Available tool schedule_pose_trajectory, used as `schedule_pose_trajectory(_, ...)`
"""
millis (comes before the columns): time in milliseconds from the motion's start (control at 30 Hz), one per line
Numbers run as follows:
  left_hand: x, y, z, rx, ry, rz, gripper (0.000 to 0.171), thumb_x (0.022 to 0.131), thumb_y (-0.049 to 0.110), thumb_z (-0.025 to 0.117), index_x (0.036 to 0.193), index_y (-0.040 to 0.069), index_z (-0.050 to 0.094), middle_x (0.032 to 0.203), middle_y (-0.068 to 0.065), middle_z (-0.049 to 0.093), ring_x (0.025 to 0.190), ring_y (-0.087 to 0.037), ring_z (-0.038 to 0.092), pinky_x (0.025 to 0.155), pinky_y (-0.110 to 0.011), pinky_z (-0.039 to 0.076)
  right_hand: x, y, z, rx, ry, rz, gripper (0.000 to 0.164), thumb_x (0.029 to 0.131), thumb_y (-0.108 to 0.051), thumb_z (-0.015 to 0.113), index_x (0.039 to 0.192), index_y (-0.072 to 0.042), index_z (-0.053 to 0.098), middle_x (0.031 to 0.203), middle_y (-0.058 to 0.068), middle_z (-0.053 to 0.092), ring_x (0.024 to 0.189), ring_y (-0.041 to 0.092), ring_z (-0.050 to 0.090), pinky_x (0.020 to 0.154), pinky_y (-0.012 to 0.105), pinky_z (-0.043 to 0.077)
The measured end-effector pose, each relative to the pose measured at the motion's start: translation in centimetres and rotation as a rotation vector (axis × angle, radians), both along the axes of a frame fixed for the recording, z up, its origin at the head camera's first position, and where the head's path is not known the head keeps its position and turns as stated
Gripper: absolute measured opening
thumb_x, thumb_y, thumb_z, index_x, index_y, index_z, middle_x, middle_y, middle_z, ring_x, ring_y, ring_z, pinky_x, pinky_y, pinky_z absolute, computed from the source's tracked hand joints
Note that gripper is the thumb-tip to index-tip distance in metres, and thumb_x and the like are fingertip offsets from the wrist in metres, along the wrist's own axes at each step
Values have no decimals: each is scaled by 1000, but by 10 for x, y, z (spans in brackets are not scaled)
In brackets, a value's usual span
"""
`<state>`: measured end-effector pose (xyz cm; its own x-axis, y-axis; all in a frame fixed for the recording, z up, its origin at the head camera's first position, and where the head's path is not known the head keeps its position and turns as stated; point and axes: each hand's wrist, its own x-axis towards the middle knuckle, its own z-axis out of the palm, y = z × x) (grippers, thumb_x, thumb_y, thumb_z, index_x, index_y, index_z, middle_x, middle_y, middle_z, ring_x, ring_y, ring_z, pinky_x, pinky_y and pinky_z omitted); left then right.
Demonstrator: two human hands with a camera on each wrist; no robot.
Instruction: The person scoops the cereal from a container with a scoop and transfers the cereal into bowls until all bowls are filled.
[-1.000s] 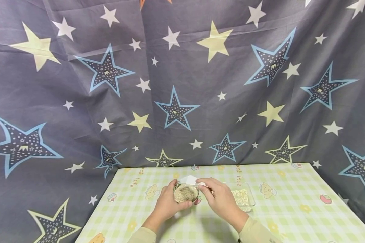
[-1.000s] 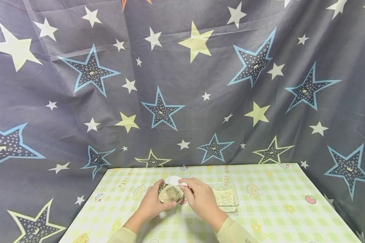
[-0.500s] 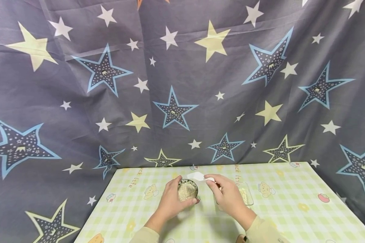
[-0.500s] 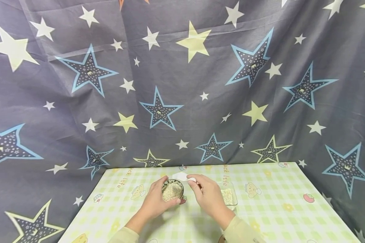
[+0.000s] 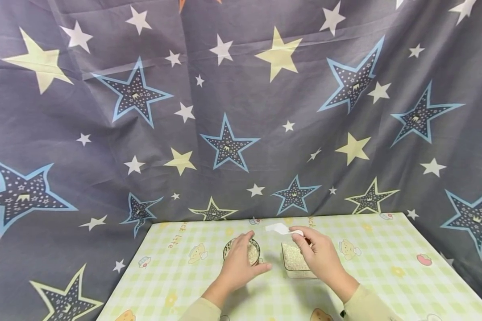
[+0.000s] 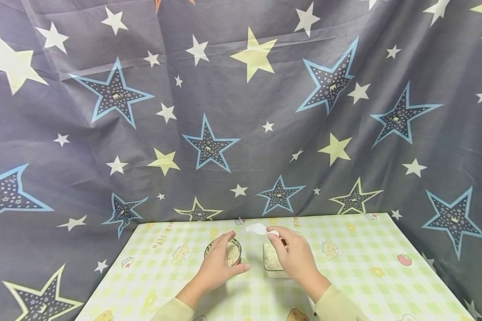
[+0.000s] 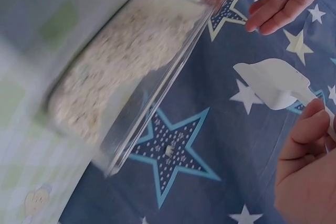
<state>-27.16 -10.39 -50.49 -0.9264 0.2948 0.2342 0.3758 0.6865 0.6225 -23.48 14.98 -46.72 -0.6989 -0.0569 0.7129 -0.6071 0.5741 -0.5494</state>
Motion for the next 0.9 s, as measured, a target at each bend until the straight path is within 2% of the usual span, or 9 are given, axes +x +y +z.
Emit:
schedule_pose_trajectory(233,1,22,5,-20,-13,-27,111,80,56,90,165,9,38,169,-18,42,161,-41,34,128,-64,35,3,28,3,-35,-86,-71,17,106,-11,67,116,-8,79,74,-9,67,58,-4,53,53,21,50)
schedule_pose_trajectory(367,1,34,4,-45,-12,-47,108,81,54,90,165,9,37,169,-15,43,161,-38,35,127,-62,37,2,43,2,-68,-171,-112,20,109,-17,62,117,-8,79,83,2,76,59,2,59,53,23,52)
schedule_pose_trajectory(500,1,46,2,-45,-17,-70,105,83,53,88,164,8,39,168,-14,45,159,-38,37,127,-61,38,-1,56,0,-98,-279,-144,26,111,-23,59,119,-7,78,87,8,78,60,5,62,55,23,53)
schedule_pose_trajectory(767,5,67,-6,-28,-96,-106,103,86,52,87,164,7,39,168,-16,46,155,-38,44,125,-61,41,-4,72,-5,-186,-506,-182,32,111,-29,59,117,-3,78,88,7,78,64,8,63,57,24,52)
schedule_pose_trajectory(900,5,73,-8,-38,-128,-102,103,86,53,86,165,8,38,168,-15,45,154,-38,45,124,-60,43,-4,76,-8,-248,-613,-174,34,111,-27,59,122,-1,76,87,4,77,65,9,63,52,24,50)
